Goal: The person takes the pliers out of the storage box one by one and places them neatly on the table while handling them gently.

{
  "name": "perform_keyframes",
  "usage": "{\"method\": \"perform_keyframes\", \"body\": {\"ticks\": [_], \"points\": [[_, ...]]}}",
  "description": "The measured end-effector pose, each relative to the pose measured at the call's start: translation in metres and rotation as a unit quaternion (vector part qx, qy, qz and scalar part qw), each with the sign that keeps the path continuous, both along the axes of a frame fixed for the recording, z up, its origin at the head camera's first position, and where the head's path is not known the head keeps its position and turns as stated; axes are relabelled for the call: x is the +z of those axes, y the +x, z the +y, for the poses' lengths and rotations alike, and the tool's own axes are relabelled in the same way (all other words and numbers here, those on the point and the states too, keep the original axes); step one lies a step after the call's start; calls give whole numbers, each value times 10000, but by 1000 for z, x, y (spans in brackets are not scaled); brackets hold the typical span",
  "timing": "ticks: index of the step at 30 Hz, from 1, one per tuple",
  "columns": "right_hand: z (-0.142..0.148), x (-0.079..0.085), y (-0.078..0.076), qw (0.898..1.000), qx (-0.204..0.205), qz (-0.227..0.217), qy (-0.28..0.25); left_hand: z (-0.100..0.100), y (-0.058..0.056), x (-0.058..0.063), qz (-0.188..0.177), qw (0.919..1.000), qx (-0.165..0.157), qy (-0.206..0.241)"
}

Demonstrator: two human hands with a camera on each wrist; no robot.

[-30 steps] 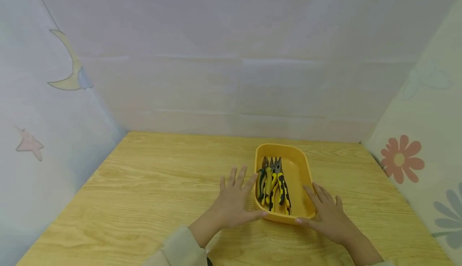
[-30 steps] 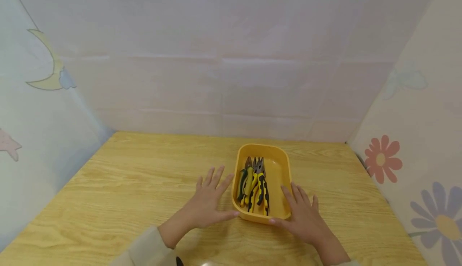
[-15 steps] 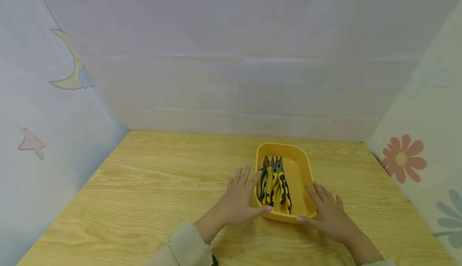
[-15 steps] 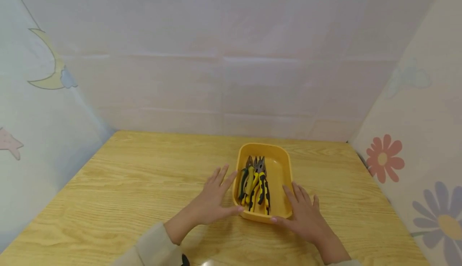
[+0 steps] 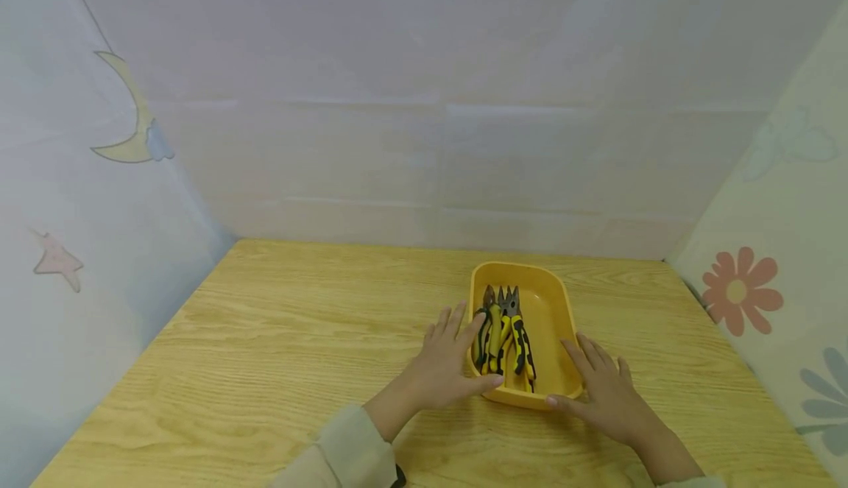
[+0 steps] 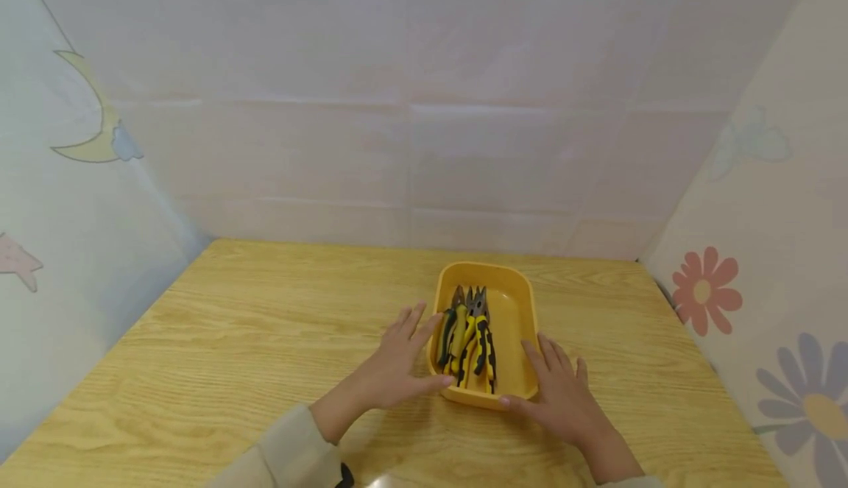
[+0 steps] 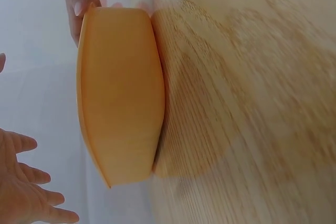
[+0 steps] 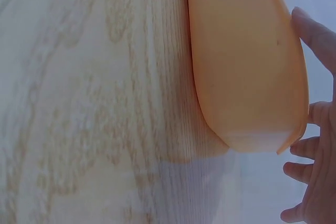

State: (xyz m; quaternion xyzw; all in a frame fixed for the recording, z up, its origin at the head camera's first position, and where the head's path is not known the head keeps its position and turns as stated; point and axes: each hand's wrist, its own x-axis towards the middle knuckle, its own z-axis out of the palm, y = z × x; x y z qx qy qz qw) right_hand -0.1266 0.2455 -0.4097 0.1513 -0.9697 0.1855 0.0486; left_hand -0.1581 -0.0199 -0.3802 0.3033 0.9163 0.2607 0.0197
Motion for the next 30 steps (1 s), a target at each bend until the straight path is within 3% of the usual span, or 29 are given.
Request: {"method": "perform_keyframes", "body": {"ticks": [30], "points": [[9, -5, 0, 9998, 20, 3, -175, 20, -9, 0, -133, 9997, -177, 100]]}}
